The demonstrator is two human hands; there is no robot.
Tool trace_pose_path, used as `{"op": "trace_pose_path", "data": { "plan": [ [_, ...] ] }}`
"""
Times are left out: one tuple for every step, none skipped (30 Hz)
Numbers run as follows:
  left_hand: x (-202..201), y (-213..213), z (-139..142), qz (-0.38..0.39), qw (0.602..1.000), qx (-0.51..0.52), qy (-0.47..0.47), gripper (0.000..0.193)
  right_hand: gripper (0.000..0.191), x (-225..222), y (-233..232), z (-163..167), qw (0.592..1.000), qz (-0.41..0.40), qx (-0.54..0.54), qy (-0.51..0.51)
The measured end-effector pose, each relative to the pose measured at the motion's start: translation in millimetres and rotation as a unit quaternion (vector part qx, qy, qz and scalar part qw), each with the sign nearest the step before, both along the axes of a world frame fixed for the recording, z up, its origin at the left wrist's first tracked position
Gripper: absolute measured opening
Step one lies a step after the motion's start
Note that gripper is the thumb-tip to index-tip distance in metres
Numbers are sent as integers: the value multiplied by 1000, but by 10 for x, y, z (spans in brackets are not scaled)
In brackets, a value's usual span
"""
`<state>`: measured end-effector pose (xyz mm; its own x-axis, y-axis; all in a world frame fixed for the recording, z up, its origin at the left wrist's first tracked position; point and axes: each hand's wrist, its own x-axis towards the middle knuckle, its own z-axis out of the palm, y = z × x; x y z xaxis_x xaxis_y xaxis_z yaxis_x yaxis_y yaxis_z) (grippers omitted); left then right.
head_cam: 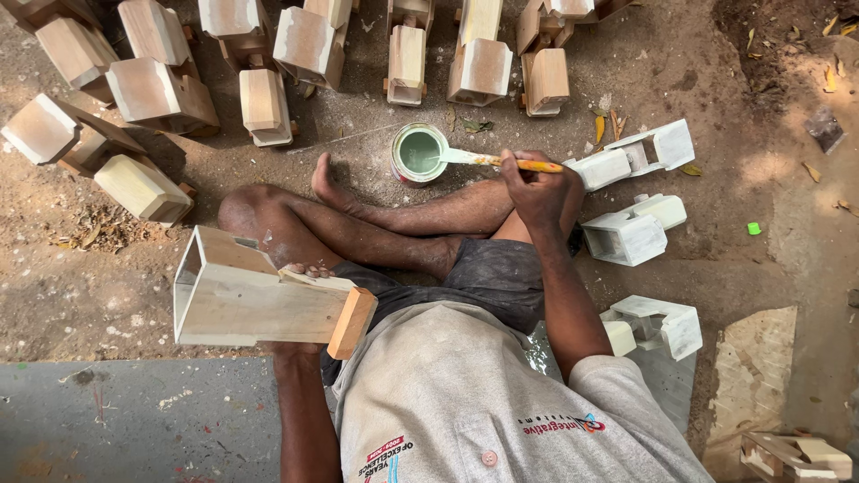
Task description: The person sits on the ground and paints small wooden blocks with a brush. They repeatedly dip the brush into a paint can and apply a light-colored coat to the blocks, turning them to cover different sides.
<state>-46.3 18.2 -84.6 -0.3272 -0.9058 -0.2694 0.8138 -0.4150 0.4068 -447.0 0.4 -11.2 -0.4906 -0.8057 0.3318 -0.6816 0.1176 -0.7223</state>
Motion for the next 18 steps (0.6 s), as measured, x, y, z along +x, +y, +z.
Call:
{"op": "trace_pose_path", "data": {
  "plan": [
    [-7, 2, 5, -2, 1000, -5, -3, 59, 16, 11, 7, 11, 1000, -3, -21, -23],
    [-25, 1, 7, -4, 1000, -9, -5, 58, 16, 23, 12, 25, 998, -5, -41, -45],
    [-36, -1, 12, -6, 1000, -13, -8, 58, 16, 36, 19, 38, 996, -8, -61, -68],
    [-44, -1, 21, -10, 1000, -20, -4, 61, 17, 45, 25, 49, 995, -8, -59, -76],
    [-55, 4, 33, -16, 1000, -27, 0, 65, 17, 47, 40, 58, 995, -8, -57, -85],
    [-66, 6, 46, -21, 999, -33, 3, 69, 18, 46, 55, 60, 994, -9, -55, -94],
    [-81, 0, 57, -23, 999, -34, 5, 70, 17, 28, 78, 62, 998, -34, -4, -56],
    [-80, -4, 75, -20, 999, -35, 3, 70, 16, -12, 127, 71, 997, -57, 47, -17],
    [-98, -5, 86, -20, 999, -31, 2, 70, 16, -45, 178, 67, 992, -79, 99, 21],
    [-108, -15, 98, -19, 999, -29, 1, 71, 16, -72, 212, 49, 994, -91, 58, 12],
    [-112, -26, 111, -18, 999, -26, 0, 71, 17, -99, 251, 31, 995, -98, 17, 1],
    [-123, -41, 116, -20, 1000, -21, -2, 71, 19, -101, 287, 27, 994, -102, -23, -13],
    [-132, -64, 123, -20, 1000, -18, -3, 72, 18, -105, 333, 19, 972, -110, -69, -195],
    [-143, -80, 132, -20, 1000, -13, -3, 73, 20, -90, 373, -2, 916, -110, -106, -372],
    [-153, -97, 146, -20, 1000, -4, -2, 73, 20, -78, 446, -28, 903, -80, -137, -399],
    [-170, -103, 163, -23, 1000, 5, 0, 74, 20, -64, 543, -25, 887, -53, -168, -426],
    [-187, -111, 180, -22, 1000, 13, 2, 75, 18, -26, 624, -13, 879, -26, -183, -439],
    [-211, -115, 190, -26, 999, 30, 4, 76, 17, 4, 707, 13, 871, -3, -199, -450]
  ]
}}
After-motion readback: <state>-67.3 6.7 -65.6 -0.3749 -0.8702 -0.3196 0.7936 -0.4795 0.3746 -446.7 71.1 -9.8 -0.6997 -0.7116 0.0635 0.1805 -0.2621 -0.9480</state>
